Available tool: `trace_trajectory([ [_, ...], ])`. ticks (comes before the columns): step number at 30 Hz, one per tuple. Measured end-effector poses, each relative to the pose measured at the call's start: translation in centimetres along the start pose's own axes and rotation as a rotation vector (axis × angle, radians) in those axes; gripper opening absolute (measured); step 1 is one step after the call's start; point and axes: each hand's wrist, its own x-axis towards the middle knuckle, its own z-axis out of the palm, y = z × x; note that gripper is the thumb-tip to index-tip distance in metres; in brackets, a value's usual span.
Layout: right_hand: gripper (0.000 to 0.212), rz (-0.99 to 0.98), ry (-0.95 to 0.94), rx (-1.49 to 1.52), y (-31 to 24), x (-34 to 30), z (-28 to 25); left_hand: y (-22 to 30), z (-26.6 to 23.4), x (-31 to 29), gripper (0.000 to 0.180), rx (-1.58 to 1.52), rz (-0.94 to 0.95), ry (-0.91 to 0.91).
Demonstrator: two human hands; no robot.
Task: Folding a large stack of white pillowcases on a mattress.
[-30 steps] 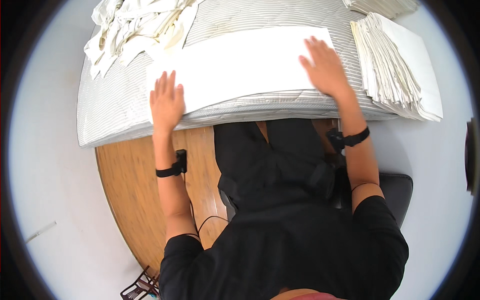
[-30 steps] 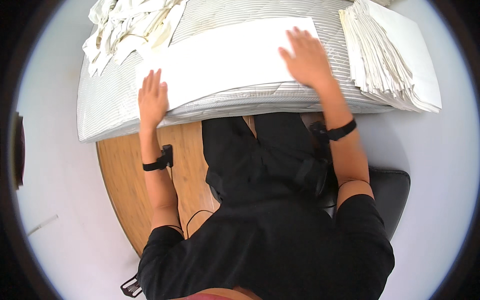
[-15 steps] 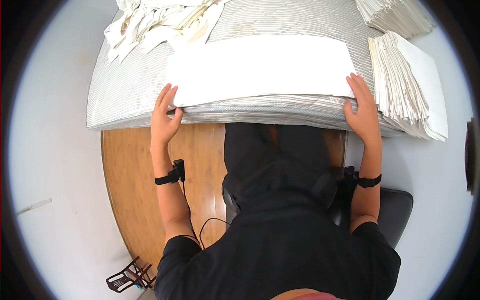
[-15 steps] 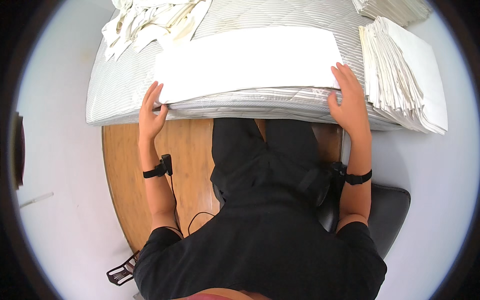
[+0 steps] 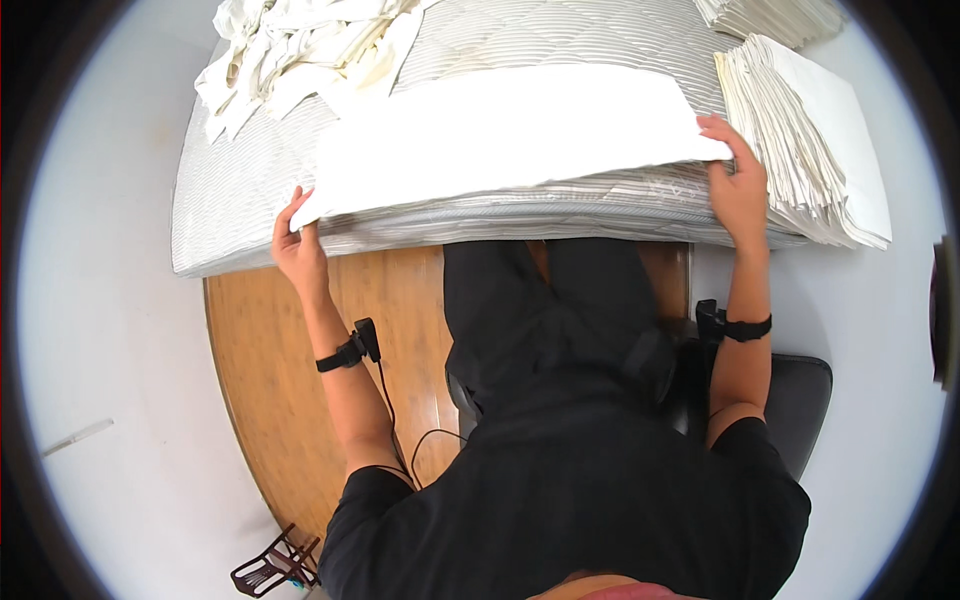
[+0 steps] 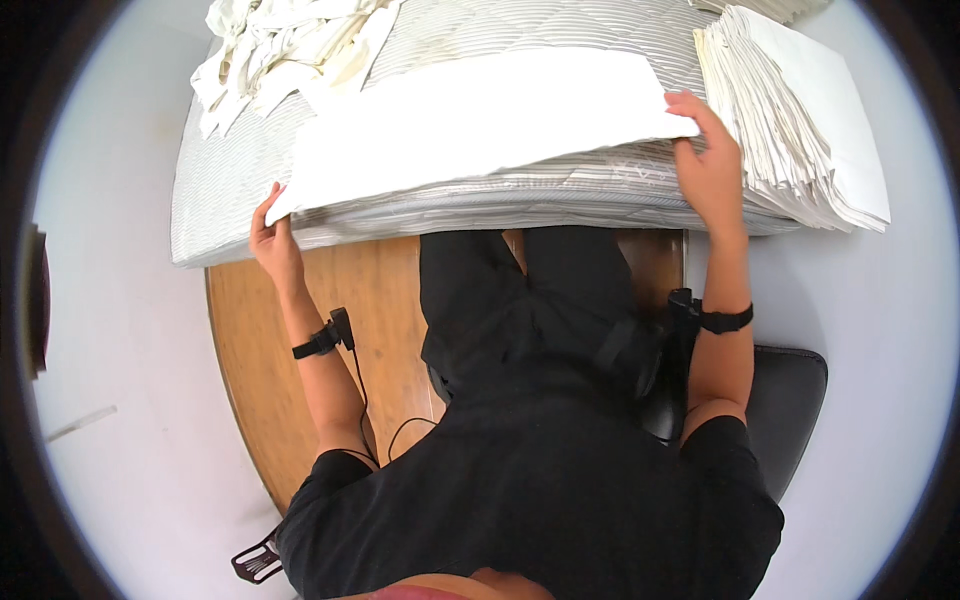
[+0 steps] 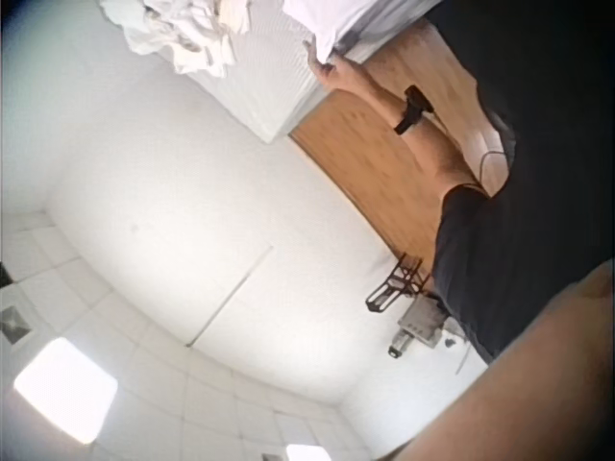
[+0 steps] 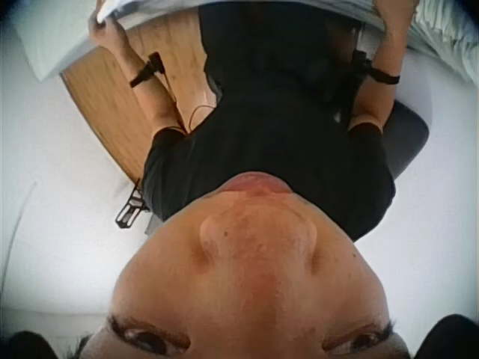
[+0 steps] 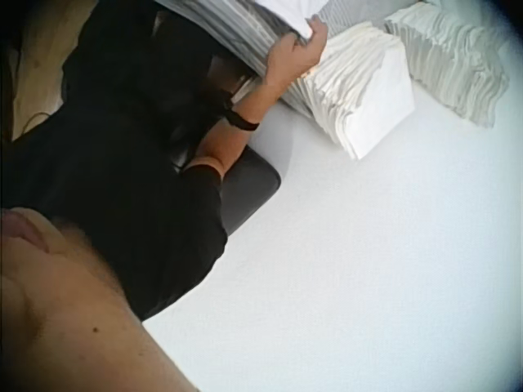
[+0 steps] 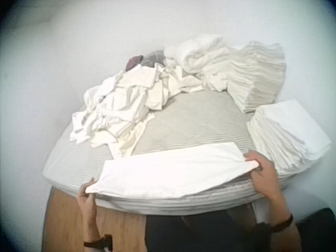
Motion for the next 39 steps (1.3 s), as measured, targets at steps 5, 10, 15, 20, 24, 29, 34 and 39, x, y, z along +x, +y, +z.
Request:
trace_trajectory([
  [5, 0.024, 0.107, 0.285, 0.422, -3.1, 2.6, -2.3, 4.4, -0.6, 3.0, 0.015, -0.342, 0.016, 0.145],
  [10, 0.033, 0.274, 0.111, 0.147, -2.4, 7.6, -1.2, 5.1, 1.1, 7.2, 0.016, -0.092, -0.072, 0.139],
  [15, 0.037, 0.273, -0.123, -0.406, 5.1, 7.3, 3.2, 0.2, 2.8, 7.6, 0.030, 0.904, -0.199, -0.295],
  [20, 0.031, -0.240, 0.006, -0.605, -2.4, 6.8, 10.0, 4.1, 10.5, 3.8, 0.031, 0.823, 0.359, -0.163],
  [24, 0.034, -0.381, -0.214, -0.378, -10.4, 5.3, 18.5, 6.2, 19.7, 1.5, 0.032, 0.510, 0.463, -0.521],
  [29, 0.052, -0.358, -0.181, -0.494, -4.3, 4.2, 17.1, 2.3, 16.1, 1.9, 0.043, 0.776, 0.369, -0.521],
  [34, 0.058, 0.001, -0.200, -0.650, 5.1, 5.2, 7.4, -2.8, 4.8, 4.5, 0.047, 1.029, 0.123, -0.315],
  [39, 0.058, 0.294, -0.150, -0.505, 4.3, 4.9, 4.6, -4.8, 1.3, 5.6, 0.045, 0.595, 0.013, -0.278],
])
